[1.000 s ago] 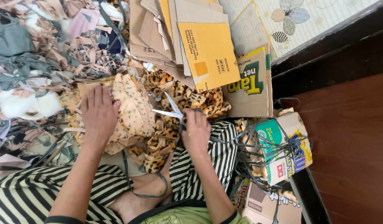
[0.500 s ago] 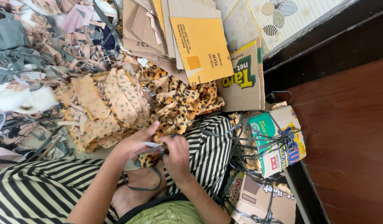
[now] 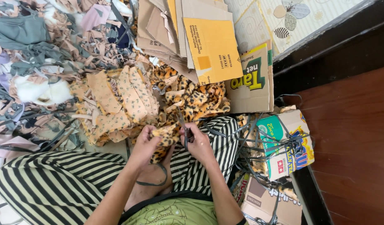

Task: The person shreds fabric scraps by hand and with scissors, cutting them into small strips and mixing them together while sitting on the floor.

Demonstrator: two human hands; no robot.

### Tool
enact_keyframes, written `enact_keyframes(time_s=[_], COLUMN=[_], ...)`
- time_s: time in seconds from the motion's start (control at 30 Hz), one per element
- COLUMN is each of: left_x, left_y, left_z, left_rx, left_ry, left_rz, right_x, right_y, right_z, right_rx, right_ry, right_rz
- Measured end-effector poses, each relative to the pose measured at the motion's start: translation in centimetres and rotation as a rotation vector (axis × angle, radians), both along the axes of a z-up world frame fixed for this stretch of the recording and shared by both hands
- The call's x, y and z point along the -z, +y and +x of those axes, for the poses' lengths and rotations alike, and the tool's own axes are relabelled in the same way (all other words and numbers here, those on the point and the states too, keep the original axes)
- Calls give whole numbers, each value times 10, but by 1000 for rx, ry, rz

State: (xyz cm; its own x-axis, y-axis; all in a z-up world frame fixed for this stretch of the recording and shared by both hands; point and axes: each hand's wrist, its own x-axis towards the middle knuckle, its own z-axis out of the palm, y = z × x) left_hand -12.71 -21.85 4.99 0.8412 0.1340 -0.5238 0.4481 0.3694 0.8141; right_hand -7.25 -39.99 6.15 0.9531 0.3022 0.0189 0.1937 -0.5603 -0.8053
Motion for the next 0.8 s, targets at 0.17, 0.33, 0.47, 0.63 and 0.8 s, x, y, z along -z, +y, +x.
enact_keyframes(time_s=[0.17,0.33,0.47,0.63,0.8], left_x=[38,-20,-27,-13,-20], left_y=[-7,-1,5,18,20], left_z=[17,27,29,33,37], left_rx=[-207,-81,8,40,136], left_ry=[1,-138,-288,-239,-228], left_rz=[-277,-185,-88,8,196], right_x=[0,-20,2,-19,-13], right_y=[-17,-4,-25,-43,-35], right_z=[-4,-3,2,1,-1], right_rx=[-43,166,-84,-369,-512], right_ry=[193,153,348,749,847], right_rz=[-86,132,252,354,366])
